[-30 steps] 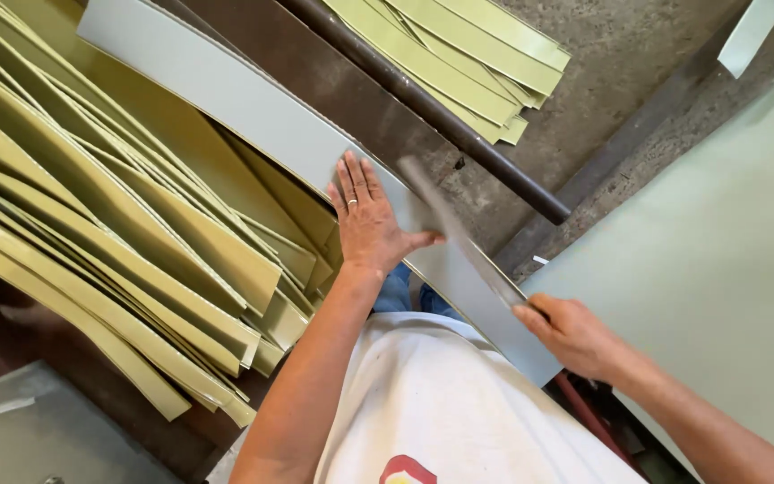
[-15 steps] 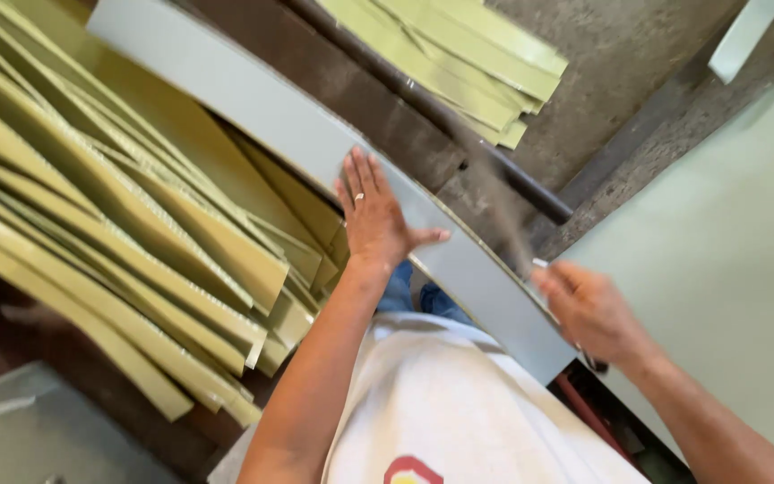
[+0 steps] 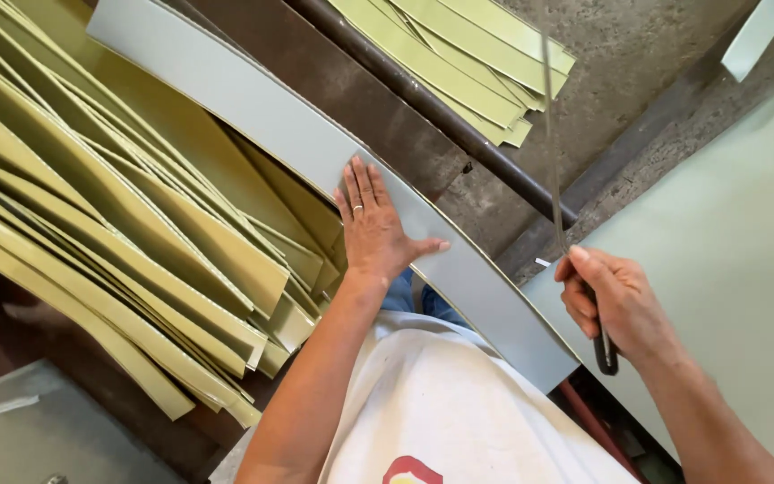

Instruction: Trimming excess material from the edges of long strips using a handheld blade.

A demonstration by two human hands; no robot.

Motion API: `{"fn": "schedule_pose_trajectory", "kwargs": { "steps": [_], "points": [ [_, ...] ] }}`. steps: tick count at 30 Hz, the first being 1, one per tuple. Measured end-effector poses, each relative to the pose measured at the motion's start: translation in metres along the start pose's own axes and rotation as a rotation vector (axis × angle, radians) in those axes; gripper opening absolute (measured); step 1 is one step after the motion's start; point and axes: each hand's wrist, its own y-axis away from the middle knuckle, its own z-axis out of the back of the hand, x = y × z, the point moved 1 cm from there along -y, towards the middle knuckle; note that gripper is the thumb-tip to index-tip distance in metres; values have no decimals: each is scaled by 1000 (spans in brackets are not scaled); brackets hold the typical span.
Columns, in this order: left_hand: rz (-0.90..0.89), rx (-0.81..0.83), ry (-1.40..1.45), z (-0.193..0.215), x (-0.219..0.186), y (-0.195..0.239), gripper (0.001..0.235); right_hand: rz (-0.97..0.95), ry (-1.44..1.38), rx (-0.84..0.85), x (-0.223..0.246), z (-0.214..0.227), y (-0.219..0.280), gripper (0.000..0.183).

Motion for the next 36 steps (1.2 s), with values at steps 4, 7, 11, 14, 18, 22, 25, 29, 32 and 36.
{"fn": "schedule_pose_trajectory", "kwargs": {
  "steps": [4, 7, 11, 14, 18, 22, 25, 29, 32, 36],
  "points": [
    [19, 16, 6, 8, -2, 0, 168, -167, 89, 44, -28, -3, -18, 43],
    [47, 45, -2, 5, -3, -1, 169, -433, 457, 252, -31, 3, -23, 42],
    [37, 32, -17, 1, -2, 1, 168, -158, 208, 96, -48, 9, -36, 44],
    [35, 8, -10, 7, -5, -1, 168, -236, 389, 152, -51, -3, -34, 45],
    [72, 47, -50, 12, -1, 1, 163, -17, 768, 237, -53, -1, -39, 53],
    [96, 10, -9, 23, 23, -23, 158, -111, 704, 156, -10, -8, -31, 46],
    [151, -31, -6, 33, 25, -26, 165, -90, 706, 98, -4, -3, -41, 42],
    [115, 8, -17, 23, 18, -15, 164, 7, 524, -42, 6, -2, -49, 51],
    [72, -1, -15, 17, 14, -14, 162, -31, 219, -76, -9, -11, -56, 54],
    [140, 51, -54, 31, 10, -16, 162, 149, 939, 235, -24, -32, -75, 57]
  ]
}}
